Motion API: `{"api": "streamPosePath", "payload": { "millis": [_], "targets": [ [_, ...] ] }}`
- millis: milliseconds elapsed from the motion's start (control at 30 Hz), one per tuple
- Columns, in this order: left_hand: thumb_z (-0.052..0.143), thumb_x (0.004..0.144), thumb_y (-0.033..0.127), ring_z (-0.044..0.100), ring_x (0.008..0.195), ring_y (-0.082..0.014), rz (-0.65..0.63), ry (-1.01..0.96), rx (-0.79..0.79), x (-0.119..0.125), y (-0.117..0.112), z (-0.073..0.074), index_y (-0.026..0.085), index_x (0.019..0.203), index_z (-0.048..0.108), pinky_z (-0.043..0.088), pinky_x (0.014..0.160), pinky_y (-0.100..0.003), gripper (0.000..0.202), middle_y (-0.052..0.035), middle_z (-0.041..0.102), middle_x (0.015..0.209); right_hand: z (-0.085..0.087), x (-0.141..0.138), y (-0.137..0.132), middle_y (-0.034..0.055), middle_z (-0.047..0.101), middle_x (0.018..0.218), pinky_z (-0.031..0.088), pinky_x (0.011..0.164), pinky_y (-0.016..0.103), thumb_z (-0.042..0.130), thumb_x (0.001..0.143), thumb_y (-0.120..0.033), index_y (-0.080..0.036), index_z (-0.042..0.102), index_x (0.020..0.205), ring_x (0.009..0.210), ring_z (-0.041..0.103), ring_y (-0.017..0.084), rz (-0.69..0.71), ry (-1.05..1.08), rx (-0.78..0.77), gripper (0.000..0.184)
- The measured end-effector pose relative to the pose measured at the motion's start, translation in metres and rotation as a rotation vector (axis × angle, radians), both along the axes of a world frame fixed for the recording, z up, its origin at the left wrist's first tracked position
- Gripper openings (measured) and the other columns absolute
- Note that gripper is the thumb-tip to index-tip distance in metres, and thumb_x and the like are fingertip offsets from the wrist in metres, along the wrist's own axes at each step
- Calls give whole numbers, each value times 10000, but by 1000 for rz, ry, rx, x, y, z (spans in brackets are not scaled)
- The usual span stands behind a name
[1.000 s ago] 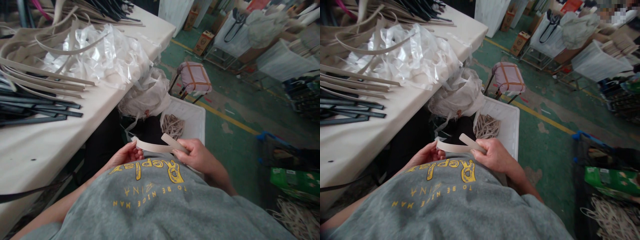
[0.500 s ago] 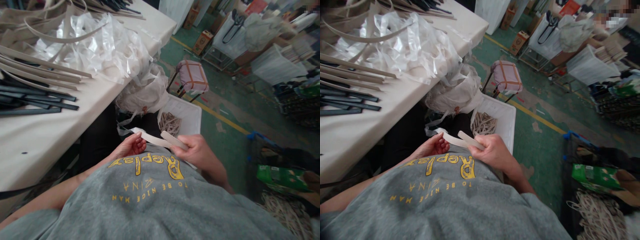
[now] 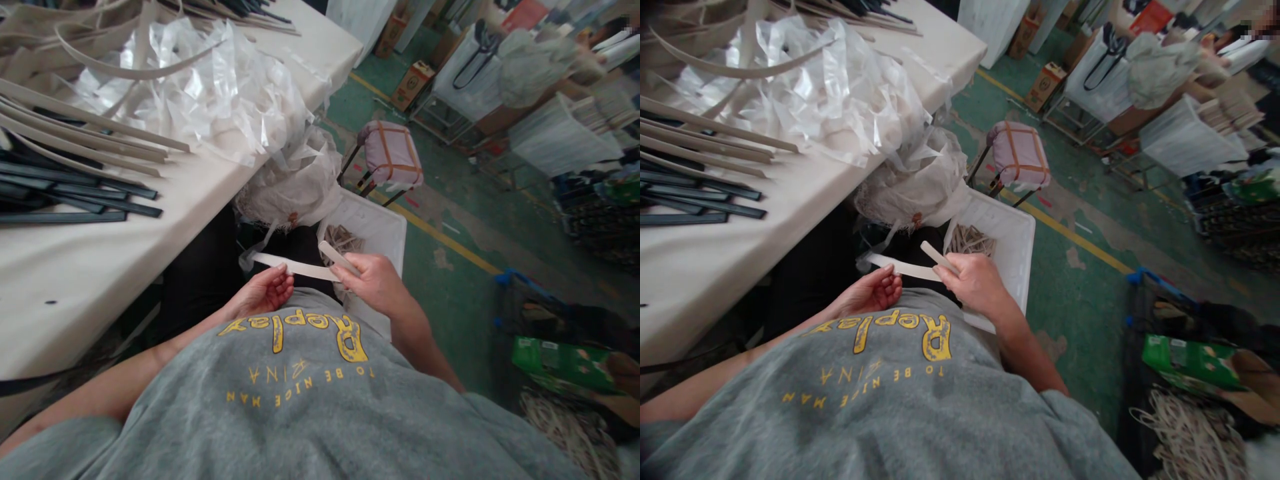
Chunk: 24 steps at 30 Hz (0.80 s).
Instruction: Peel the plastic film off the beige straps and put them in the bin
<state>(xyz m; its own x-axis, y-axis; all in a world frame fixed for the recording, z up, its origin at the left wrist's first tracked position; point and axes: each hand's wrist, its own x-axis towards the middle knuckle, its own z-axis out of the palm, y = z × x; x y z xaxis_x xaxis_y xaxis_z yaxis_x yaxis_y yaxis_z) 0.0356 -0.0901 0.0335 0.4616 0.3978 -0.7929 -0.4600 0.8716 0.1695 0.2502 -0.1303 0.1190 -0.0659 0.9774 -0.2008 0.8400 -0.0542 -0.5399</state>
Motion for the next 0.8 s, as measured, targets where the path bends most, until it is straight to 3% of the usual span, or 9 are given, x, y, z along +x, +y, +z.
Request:
{"api": "streamPosePath", "payload": {
  "millis": [200, 333, 400, 533, 633, 800],
  "targets": [
    [592, 951, 123, 697, 609, -128, -16, 14, 32, 4, 1, 1, 119, 789, 653, 600, 609, -222, 174, -53, 692, 678, -26, -29, 15, 18, 636, 634, 329, 607, 266, 534, 956, -329, -187, 556, 658, 590, 522, 121, 20, 44, -14, 331],
    [570, 969, 131, 669, 556, -104, 94, 78, 15, 1, 5, 5, 122, 787, 644, 590, 587, -205, 196, -22, 660, 632, -14, -8, 12, 12, 649, 627, 331, 602, 259, 540, 961, -352, -180, 583, 664, 578, 542, 117, 22, 94, -72, 345],
    [567, 969, 126, 669, 557, -105, 84, 71, 11, 2, 5, 4, 120, 784, 641, 592, 583, -211, 200, -24, 661, 636, -9, -3, 10, 13, 648, 621, 328, 604, 261, 555, 953, -353, -176, 591, 662, 578, 541, 118, 24, 53, -68, 343],
    [591, 944, 96, 697, 610, -129, -24, 17, 23, 4, 3, -2, 118, 776, 644, 603, 602, -226, 177, -56, 693, 687, -21, -21, 17, 17, 653, 632, 323, 606, 265, 567, 944, -314, -176, 603, 678, 596, 543, 124, 38, 8, -51, 303],
    [599, 944, 110, 696, 610, -123, 8, 31, 29, 3, 4, -4, 124, 786, 648, 601, 611, -217, 166, -49, 692, 682, -31, -28, 22, 19, 666, 648, 339, 609, 261, 563, 951, -320, -176, 601, 674, 602, 560, 125, 28, 65, -64, 314],
    [627, 938, 142, 682, 584, -117, 72, 61, 27, 1, 6, 0, 129, 819, 651, 599, 595, -213, 122, -30, 674, 656, -16, -4, 10, 16, 669, 632, 351, 591, 260, 555, 953, -344, -180, 616, 673, 569, 563, 121, 20, 92, -106, 330]
  ]
}}
